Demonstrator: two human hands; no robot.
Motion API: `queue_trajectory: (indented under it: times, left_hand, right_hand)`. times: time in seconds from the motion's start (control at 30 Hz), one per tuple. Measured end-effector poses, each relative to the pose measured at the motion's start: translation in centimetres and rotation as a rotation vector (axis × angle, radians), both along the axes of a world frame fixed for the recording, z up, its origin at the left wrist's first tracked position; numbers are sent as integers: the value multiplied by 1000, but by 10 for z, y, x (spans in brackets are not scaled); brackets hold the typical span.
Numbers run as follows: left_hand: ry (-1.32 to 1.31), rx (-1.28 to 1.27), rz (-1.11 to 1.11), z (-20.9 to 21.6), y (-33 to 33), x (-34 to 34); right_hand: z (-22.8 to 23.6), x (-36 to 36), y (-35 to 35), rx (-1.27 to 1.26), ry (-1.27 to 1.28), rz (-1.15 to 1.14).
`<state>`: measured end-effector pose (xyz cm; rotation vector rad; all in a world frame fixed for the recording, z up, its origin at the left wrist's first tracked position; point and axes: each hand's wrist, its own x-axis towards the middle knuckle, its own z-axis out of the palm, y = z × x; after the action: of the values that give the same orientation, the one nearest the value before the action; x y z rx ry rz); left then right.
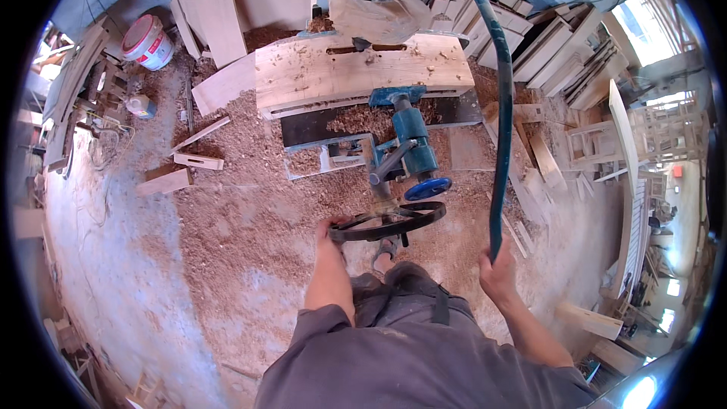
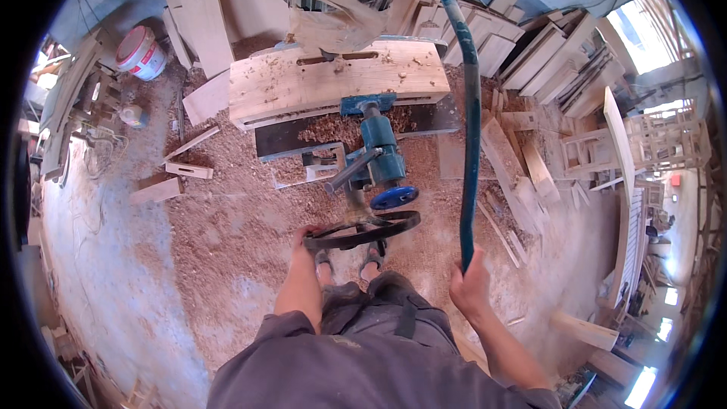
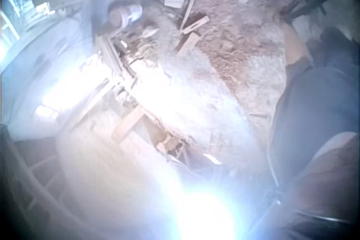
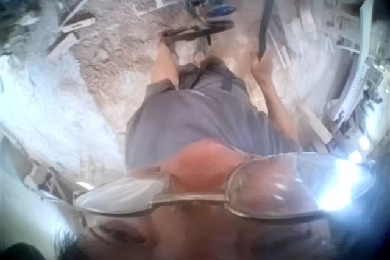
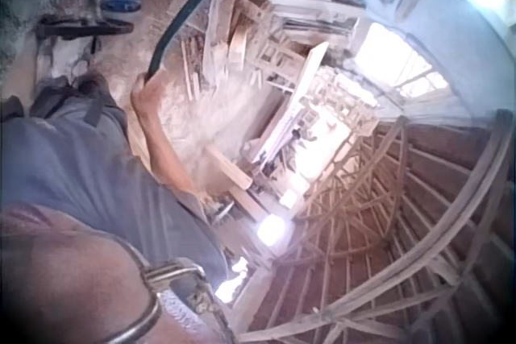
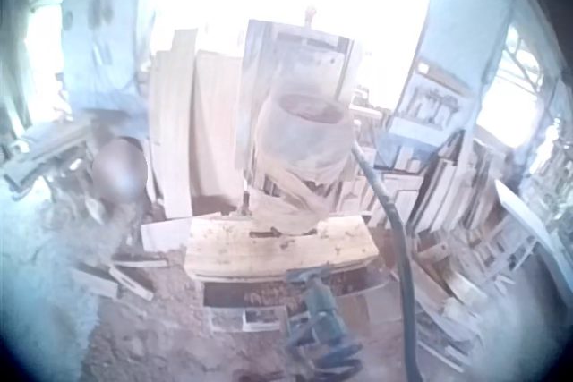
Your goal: The person operates a drill press to bore elongated slots into a rectangular wooden plank. They secure the plank, lower the drill bit using a handwheel, and then remove the plank to inspect the cut before repeating the process.
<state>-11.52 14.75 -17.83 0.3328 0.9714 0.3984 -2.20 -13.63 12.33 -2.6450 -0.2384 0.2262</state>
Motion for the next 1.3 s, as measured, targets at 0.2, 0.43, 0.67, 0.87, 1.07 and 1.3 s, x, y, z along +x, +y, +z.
queue_trajectory:
  times: [0.2,0.43,0.67,0.87,1.07,1.3]
  left_hand:
    - [214,-532,94,-34,51,-11]
    - [373,104,303,138,-1,33]
    - [598,355,245,170,-37,59]
    - [461,171,425,165,-19,50]
    - [321,-117,423,103,27,25]
    - [434,-51,473,138,19,40]
  right_hand:
    - [137,-15,22,173,329,-41]
    - [45,-25,7,262,273,60]
    - [8,-26,30,291,239,112]
    - [-4,-27,29,299,215,110]
    - [-10,-26,32,311,277,84]
    - [-41,-21,36,301,213,84]
